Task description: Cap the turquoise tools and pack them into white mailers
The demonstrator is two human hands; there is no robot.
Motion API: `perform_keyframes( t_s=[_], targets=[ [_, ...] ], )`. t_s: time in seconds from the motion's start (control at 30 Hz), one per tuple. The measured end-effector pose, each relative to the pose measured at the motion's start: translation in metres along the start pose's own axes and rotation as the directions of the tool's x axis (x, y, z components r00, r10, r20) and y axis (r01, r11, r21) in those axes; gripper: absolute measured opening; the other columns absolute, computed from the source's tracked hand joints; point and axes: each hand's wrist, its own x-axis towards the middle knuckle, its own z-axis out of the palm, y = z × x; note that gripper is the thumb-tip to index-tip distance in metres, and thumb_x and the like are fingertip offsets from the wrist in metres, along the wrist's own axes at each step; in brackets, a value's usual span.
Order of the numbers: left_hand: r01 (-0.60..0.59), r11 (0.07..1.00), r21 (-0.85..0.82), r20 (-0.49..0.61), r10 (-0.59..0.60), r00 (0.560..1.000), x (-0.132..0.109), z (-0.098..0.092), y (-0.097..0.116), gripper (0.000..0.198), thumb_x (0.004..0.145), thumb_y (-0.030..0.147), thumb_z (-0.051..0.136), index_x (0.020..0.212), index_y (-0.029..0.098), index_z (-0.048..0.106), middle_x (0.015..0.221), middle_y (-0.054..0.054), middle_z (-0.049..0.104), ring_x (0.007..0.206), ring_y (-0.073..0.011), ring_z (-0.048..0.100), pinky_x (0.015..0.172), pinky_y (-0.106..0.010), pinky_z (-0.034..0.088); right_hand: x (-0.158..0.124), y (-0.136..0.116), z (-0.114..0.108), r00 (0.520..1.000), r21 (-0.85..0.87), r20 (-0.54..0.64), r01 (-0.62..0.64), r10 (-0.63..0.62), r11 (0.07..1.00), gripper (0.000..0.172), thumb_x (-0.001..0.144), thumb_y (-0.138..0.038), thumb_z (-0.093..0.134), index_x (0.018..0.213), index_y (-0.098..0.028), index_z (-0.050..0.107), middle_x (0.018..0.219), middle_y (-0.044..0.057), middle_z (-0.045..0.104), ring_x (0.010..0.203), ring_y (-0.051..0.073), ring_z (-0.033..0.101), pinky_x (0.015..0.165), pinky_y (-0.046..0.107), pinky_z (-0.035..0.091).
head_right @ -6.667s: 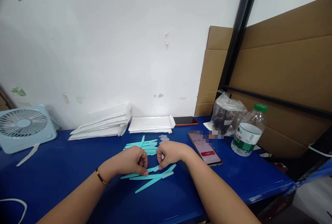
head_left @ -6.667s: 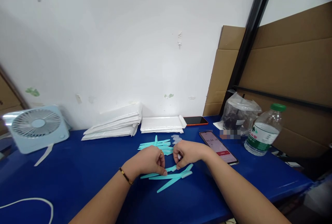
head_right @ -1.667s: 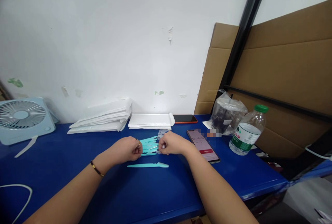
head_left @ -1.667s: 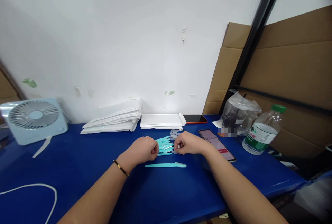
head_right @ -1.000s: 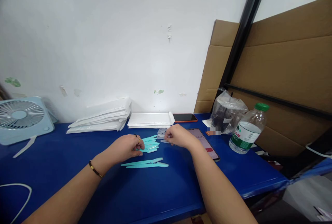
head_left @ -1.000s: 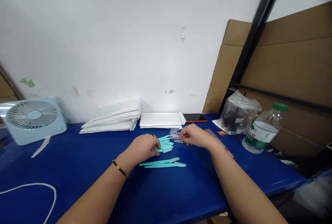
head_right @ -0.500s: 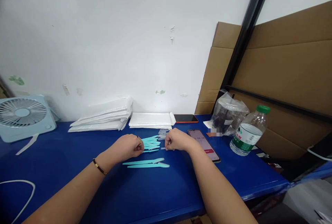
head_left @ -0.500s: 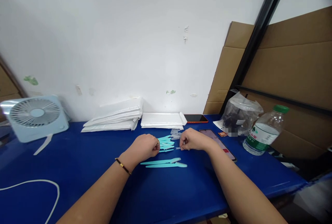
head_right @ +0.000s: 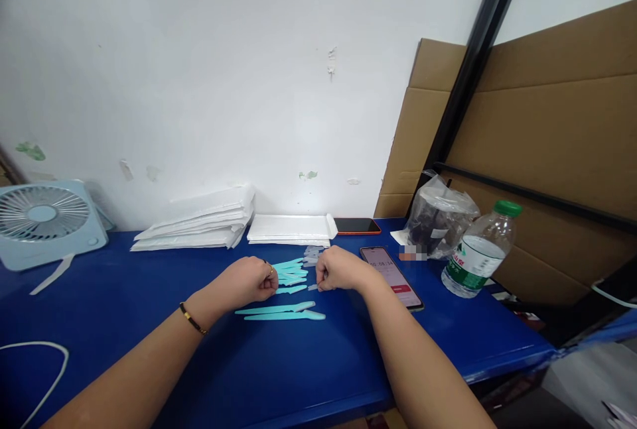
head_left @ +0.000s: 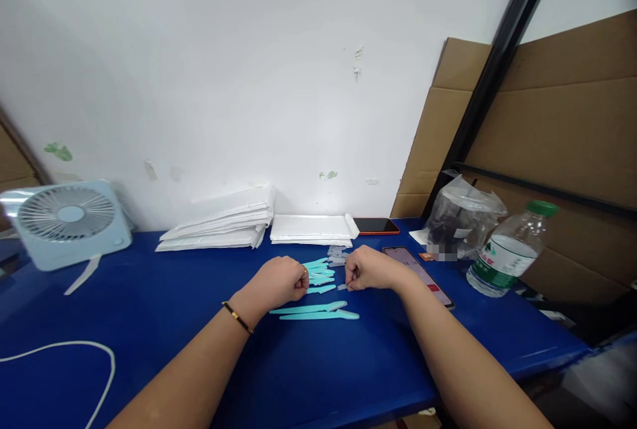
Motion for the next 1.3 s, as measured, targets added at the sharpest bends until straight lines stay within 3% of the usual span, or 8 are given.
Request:
perform_keyframes(
  t_s=[0.27, 0.67, 0.9, 1.1, 1.3],
  targets=[
    [0.016, 1.000, -0.024, -0.015, -0.017, 1.000, 0.000, 0.002, -0.004, 0.012, 0.068, 0.027, 0.058, 0.076, 0.023, 0.067, 0.074, 0.000, 0.068, 0.062, -0.0130, 0.059, 0.054, -0.022, 0.036, 0.002, -0.001, 0.001, 1.000, 0.023, -0.011, -0.010, 0.010, 1.000, 0.013, 0.063, -0.026, 0.070, 0.073, -0.017, 0.072, 0.065, 0.000, 0.067, 0.057, 0.011, 0.057, 0.050, 0.018, 0.035],
    [-0.044, 0.987, -0.153, 0.055, 0.053, 0.997, 0.002, 0.006, 0.003, 0.013, 0.071, 0.029, 0.058, 0.078, 0.022, 0.067, 0.070, 0.001, 0.067, 0.062, -0.0117, 0.060, 0.054, -0.020, 0.038, 0.007, -0.007, 0.013, 0.994, 0.308, 0.097, -0.078, 0.051, 0.948, 0.018, 0.066, -0.029, 0.067, 0.076, -0.014, 0.068, 0.056, 0.000, 0.062, 0.049, 0.012, 0.059, 0.046, 0.019, 0.044],
    [0.030, 0.998, 0.059, -0.100, -0.024, 0.995, 0.000, 0.001, -0.010, 0.020, 0.072, 0.031, 0.060, 0.091, 0.023, 0.063, 0.094, -0.002, 0.064, 0.081, -0.0167, 0.058, 0.065, -0.024, 0.038, -0.006, 0.018, -0.013, 0.953, 0.034, -0.211, -0.216, 0.219, 0.976, 0.012, 0.069, -0.015, 0.058, 0.075, -0.015, 0.068, 0.067, 0.002, 0.067, 0.054, 0.012, 0.060, 0.053, 0.019, 0.042],
    [0.042, 0.997, 0.067, -0.081, -0.036, 0.996, 0.002, 0.001, -0.013, 0.012, 0.074, 0.027, 0.055, 0.081, 0.023, 0.064, 0.086, -0.001, 0.066, 0.077, -0.0160, 0.058, 0.063, -0.024, 0.037, 0.001, 0.026, -0.004, 0.962, -0.122, -0.226, -0.186, 0.156, 0.975, 0.013, 0.066, -0.016, 0.061, 0.075, -0.019, 0.070, 0.080, 0.004, 0.068, 0.074, 0.016, 0.061, 0.064, 0.022, 0.041],
    [0.031, 0.997, 0.077, -0.097, -0.023, 0.995, 0.000, 0.002, -0.010, 0.012, 0.073, 0.023, 0.053, 0.077, 0.022, 0.063, 0.081, -0.001, 0.066, 0.073, -0.0158, 0.058, 0.062, -0.024, 0.037, 0.003, 0.020, -0.002, 0.962, -0.158, -0.198, -0.219, 0.186, 0.963, 0.013, 0.067, -0.015, 0.056, 0.074, -0.016, 0.067, 0.078, 0.006, 0.066, 0.070, 0.016, 0.058, 0.058, 0.021, 0.037]
  ],
)
